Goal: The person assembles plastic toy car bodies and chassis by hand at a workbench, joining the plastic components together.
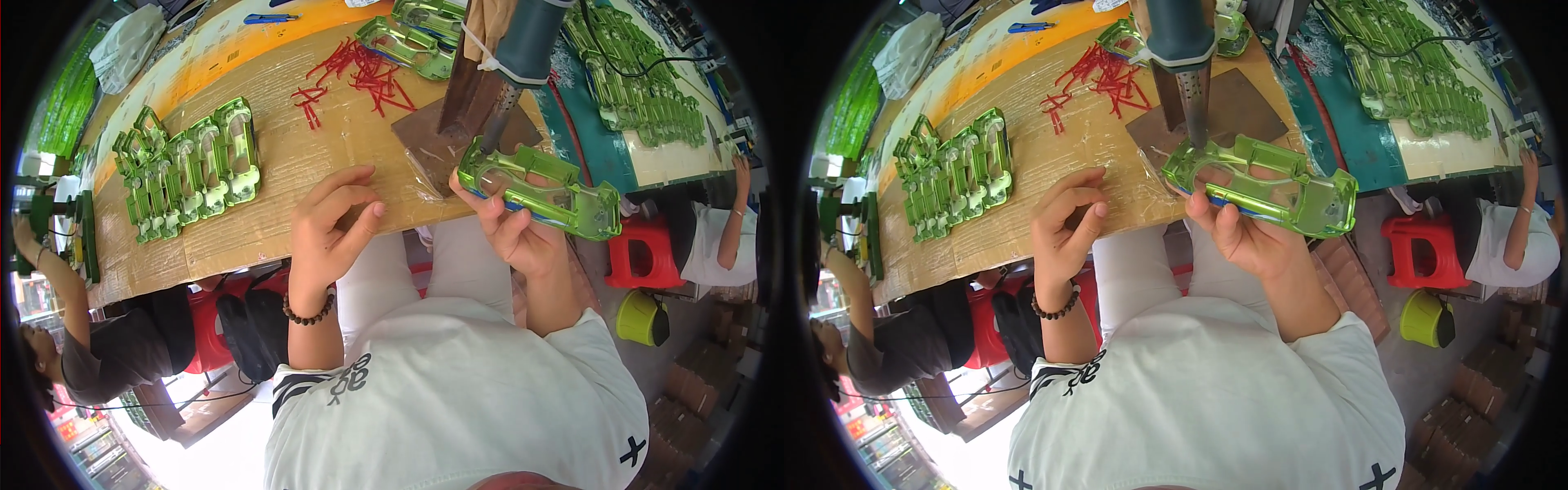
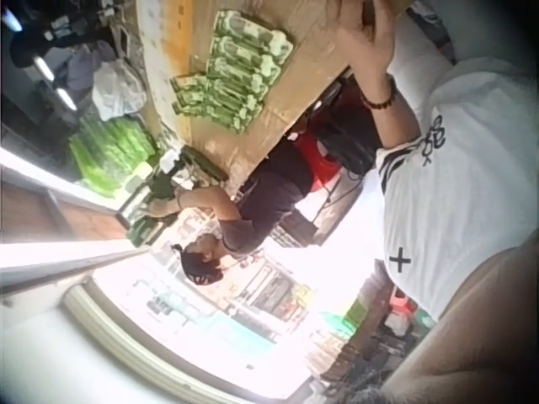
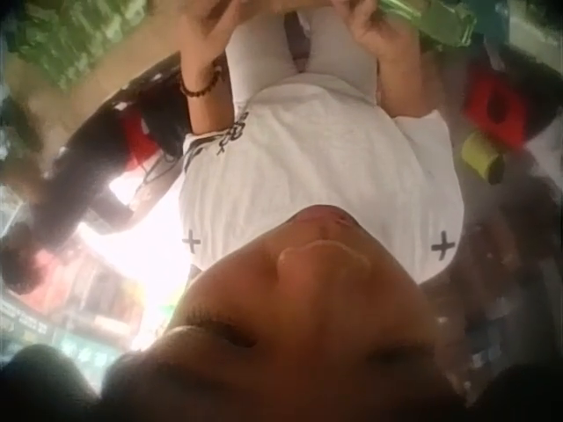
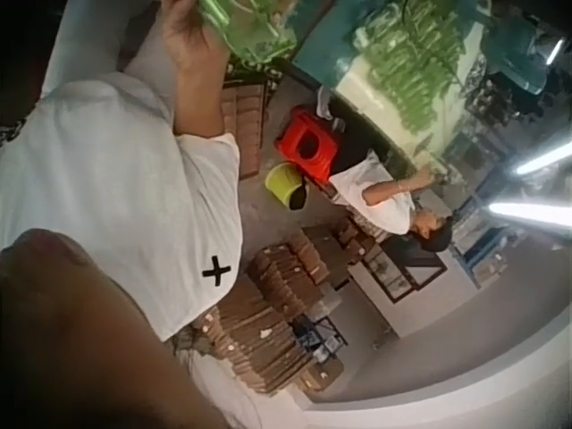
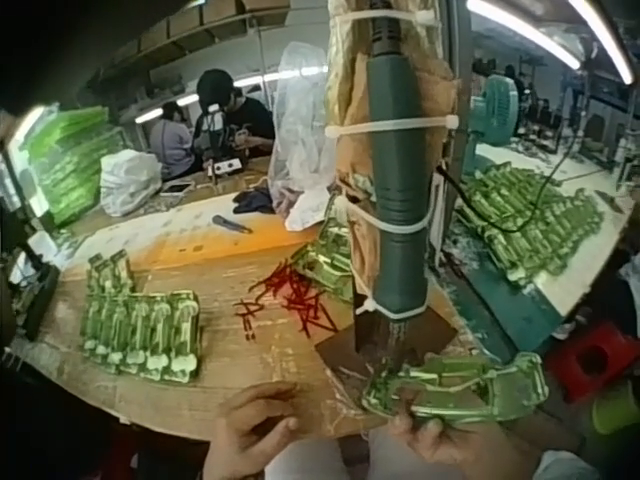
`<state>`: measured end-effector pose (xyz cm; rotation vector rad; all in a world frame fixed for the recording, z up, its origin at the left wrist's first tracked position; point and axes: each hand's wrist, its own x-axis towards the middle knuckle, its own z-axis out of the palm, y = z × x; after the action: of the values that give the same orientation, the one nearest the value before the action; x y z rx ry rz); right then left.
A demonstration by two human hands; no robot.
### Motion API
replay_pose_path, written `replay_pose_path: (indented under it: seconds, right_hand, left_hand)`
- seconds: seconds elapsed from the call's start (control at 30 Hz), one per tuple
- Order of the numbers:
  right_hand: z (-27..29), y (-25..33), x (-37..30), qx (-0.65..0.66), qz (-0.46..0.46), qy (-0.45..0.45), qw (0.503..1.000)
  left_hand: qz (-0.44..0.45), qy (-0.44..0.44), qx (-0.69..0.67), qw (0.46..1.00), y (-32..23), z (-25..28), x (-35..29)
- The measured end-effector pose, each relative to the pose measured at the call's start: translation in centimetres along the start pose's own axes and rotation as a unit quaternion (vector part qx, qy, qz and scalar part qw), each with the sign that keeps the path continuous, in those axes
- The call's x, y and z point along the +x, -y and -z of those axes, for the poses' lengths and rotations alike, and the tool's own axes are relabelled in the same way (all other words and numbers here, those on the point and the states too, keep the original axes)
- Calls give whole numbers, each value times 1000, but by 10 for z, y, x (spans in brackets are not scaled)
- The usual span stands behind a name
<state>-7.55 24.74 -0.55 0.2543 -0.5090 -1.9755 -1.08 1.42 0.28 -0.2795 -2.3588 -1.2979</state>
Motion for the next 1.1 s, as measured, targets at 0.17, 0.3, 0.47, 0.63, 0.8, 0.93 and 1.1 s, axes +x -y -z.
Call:
replay_pose_path:
  seconds: [0.17,0.3,0.47,0.63,0.8,0.93,1.1]
  right_hand:
    - [-5,-1,2,6,-19,16,1000]
    - [-2,1,-2,6,11,-8,1000]
    - [-3,1,-1,5,-13,19,1000]
    - [2,3,-3,-7,-7,24,1000]
    - [-4,1,-2,-26,31,16,999]
    - [-5,9,0,-83,50,-20,995]
    - [-2,14,-1,-129,74,14,989]
  left_hand:
    - [12,0,-4,1000,-1,0,0]
    - [29,2,-6,1000,-4,1,0]
    - [16,-4,2,1000,-2,0,-1]
    - [8,-7,4,1000,-2,0,0]
    - [6,-6,14,1000,-2,0,-1]
    - [9,-1,19,1000,-2,-1,-1]
    - [31,3,18,999,-6,0,0]
